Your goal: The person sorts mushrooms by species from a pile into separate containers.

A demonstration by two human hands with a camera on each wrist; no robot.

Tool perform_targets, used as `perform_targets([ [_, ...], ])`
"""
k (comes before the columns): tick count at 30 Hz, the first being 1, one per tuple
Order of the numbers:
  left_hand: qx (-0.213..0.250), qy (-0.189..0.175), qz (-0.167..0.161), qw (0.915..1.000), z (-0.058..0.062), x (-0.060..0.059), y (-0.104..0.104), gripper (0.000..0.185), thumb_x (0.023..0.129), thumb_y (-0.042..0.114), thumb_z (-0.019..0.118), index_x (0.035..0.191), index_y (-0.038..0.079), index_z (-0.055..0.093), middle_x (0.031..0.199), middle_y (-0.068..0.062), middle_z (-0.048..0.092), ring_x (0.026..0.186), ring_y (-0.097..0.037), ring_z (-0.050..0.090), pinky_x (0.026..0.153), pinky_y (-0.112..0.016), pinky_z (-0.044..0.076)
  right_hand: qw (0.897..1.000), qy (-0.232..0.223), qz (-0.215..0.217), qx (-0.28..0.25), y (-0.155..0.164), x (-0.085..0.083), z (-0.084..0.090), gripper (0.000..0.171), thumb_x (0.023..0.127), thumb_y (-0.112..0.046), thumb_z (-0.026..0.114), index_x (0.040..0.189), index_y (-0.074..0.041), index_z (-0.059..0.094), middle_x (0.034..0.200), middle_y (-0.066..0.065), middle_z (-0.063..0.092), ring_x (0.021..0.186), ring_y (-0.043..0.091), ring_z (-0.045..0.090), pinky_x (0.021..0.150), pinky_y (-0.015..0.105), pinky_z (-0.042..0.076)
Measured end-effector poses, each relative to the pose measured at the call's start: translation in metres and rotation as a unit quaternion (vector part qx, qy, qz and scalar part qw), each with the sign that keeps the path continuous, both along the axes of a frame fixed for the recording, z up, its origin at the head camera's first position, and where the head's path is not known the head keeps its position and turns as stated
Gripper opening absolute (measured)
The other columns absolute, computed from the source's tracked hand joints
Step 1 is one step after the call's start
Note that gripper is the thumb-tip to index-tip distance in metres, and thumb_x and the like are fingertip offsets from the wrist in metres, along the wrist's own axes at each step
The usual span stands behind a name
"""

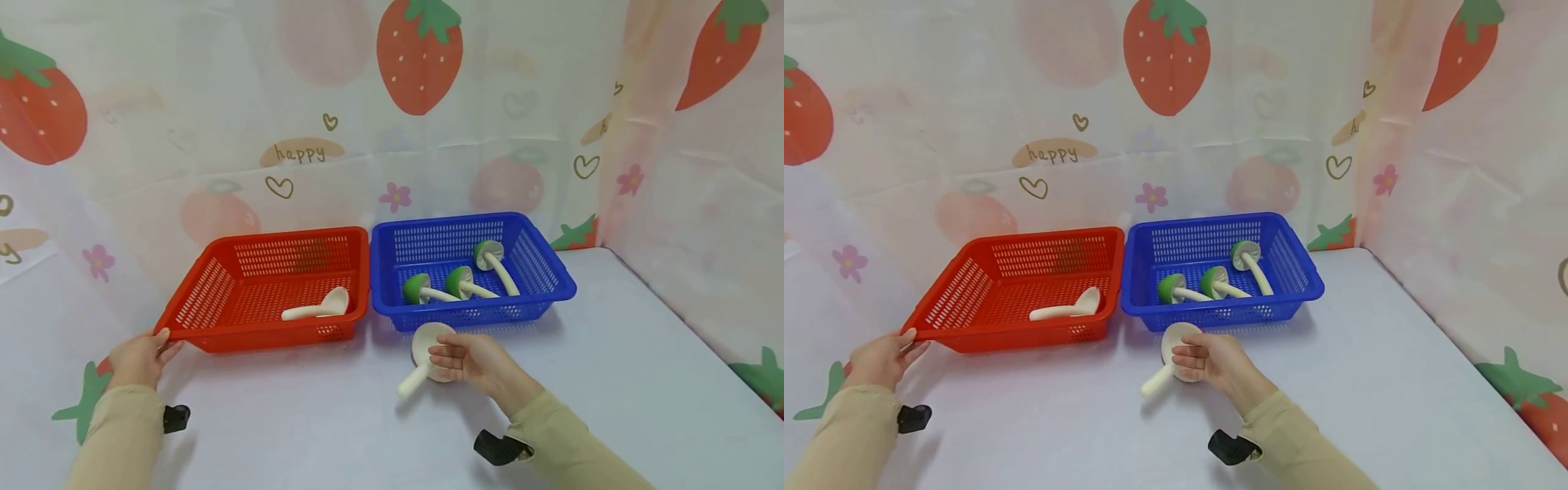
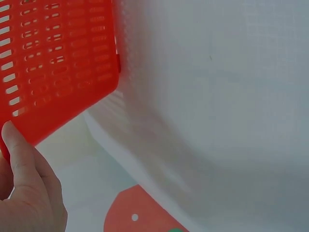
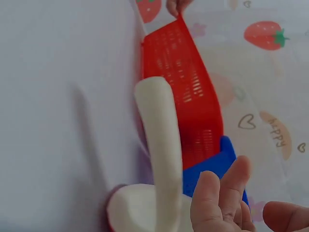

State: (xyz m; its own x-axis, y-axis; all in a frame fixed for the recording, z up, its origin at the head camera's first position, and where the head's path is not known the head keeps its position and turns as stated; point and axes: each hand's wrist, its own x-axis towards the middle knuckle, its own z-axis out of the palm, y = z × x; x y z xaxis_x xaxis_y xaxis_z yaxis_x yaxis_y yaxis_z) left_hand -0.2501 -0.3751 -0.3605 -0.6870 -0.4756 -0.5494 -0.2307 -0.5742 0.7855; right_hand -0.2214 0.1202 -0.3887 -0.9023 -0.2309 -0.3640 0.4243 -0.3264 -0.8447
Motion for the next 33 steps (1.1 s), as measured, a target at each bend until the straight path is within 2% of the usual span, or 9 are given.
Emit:
perform_targets([
  [3, 0.003, 0.001, 0.004, 1.0000, 0.000, 0.001, 0.000, 0.073, 0.091, 0.007, 0.064, 0.154, 0.021, 0.028, 0.132, 0.003, 0.041, 0.061, -0.012, 0.061, 0.070, -0.030, 0.057, 1.000, 0.000, 0.007, -0.010, 0.002, 0.006, -0.005, 0.036, 0.103, -0.006, 0.041, 0.129, 0.019, 0.041, 0.084, 0.012, 0.068, 0.076, 0.020, 0.069, 0.081, 0.041, 0.057],
  [8, -0.010, -0.011, -0.001, 0.9999, 0.002, 0.004, 0.003, 0.071, 0.092, 0.009, 0.063, 0.153, 0.021, 0.030, 0.138, 0.001, 0.038, 0.064, -0.011, 0.061, 0.073, -0.029, 0.057, 0.999, 0.000, 0.035, -0.023, 0.008, 0.011, -0.015, 0.029, 0.104, -0.007, 0.037, 0.120, 0.016, 0.044, 0.081, 0.010, 0.069, 0.074, 0.018, 0.069, 0.078, 0.039, 0.058],
  [10, -0.016, -0.018, -0.005, 0.9997, 0.003, 0.005, 0.004, 0.070, 0.093, 0.011, 0.063, 0.153, 0.022, 0.030, 0.140, 0.000, 0.037, 0.074, -0.010, 0.061, 0.074, -0.028, 0.056, 0.998, 0.000, 0.051, -0.029, 0.009, 0.013, -0.020, 0.028, 0.104, -0.008, 0.035, 0.118, 0.014, 0.046, 0.082, 0.010, 0.070, 0.075, 0.017, 0.070, 0.077, 0.037, 0.058],
  [16, -0.009, -0.016, -0.003, 0.9998, 0.002, 0.003, 0.001, 0.072, 0.091, 0.010, 0.065, 0.153, 0.022, 0.029, 0.134, 0.002, 0.039, 0.073, -0.011, 0.060, 0.074, -0.029, 0.056, 0.996, -0.007, 0.085, -0.020, 0.008, 0.017, -0.030, 0.032, 0.104, -0.011, 0.036, 0.118, 0.015, 0.048, 0.088, 0.012, 0.071, 0.079, 0.019, 0.070, 0.073, 0.034, 0.058],
  [19, -0.009, -0.016, -0.004, 0.9998, 0.001, 0.001, -0.001, 0.073, 0.091, 0.011, 0.066, 0.153, 0.023, 0.030, 0.140, 0.000, 0.037, 0.091, -0.011, 0.058, 0.078, -0.029, 0.054, 0.995, -0.020, 0.097, -0.013, 0.004, 0.019, -0.033, 0.036, 0.104, -0.014, 0.037, 0.121, 0.017, 0.044, 0.092, 0.014, 0.070, 0.083, 0.021, 0.070, 0.076, 0.037, 0.057],
  [22, -0.017, -0.023, -0.006, 0.9996, 0.001, -0.001, -0.001, 0.073, 0.090, 0.012, 0.066, 0.153, 0.024, 0.031, 0.147, 0.001, 0.032, 0.108, -0.013, 0.051, 0.081, -0.029, 0.053, 0.995, -0.035, 0.094, -0.016, -0.001, 0.020, -0.035, 0.039, 0.105, -0.015, 0.037, 0.126, 0.018, 0.039, 0.101, 0.021, 0.068, 0.095, 0.030, 0.068, 0.088, 0.046, 0.053],
  [26, -0.015, -0.023, -0.004, 0.9996, 0.002, -0.002, 0.000, 0.074, 0.090, 0.011, 0.067, 0.153, 0.024, 0.031, 0.148, 0.001, 0.031, 0.113, -0.013, 0.049, 0.081, -0.029, 0.053, 0.995, -0.046, 0.083, -0.029, -0.009, 0.020, -0.038, 0.040, 0.105, -0.016, 0.037, 0.130, 0.016, 0.036, 0.117, 0.033, 0.059, 0.116, 0.044, 0.056, 0.103, 0.059, 0.036],
  [29, -0.013, -0.024, -0.003, 0.9996, 0.002, -0.002, 0.001, 0.073, 0.090, 0.010, 0.066, 0.153, 0.025, 0.031, 0.147, 0.002, 0.032, 0.112, -0.013, 0.049, 0.081, -0.030, 0.053, 0.995, -0.049, 0.074, -0.041, -0.015, 0.019, -0.040, 0.038, 0.105, -0.014, 0.036, 0.131, 0.013, 0.035, 0.124, 0.037, 0.053, 0.124, 0.047, 0.047, 0.105, 0.062, 0.030],
  [33, -0.013, -0.026, 0.001, 0.9996, 0.003, 0.000, 0.003, 0.072, 0.091, 0.010, 0.065, 0.153, 0.024, 0.031, 0.147, 0.002, 0.032, 0.111, -0.013, 0.050, 0.081, -0.030, 0.052, 0.996, -0.058, 0.045, -0.059, -0.023, 0.018, -0.042, 0.040, 0.105, -0.013, 0.036, 0.135, 0.012, 0.031, 0.119, 0.033, 0.057, 0.128, 0.049, 0.040, 0.105, 0.062, 0.030],
])
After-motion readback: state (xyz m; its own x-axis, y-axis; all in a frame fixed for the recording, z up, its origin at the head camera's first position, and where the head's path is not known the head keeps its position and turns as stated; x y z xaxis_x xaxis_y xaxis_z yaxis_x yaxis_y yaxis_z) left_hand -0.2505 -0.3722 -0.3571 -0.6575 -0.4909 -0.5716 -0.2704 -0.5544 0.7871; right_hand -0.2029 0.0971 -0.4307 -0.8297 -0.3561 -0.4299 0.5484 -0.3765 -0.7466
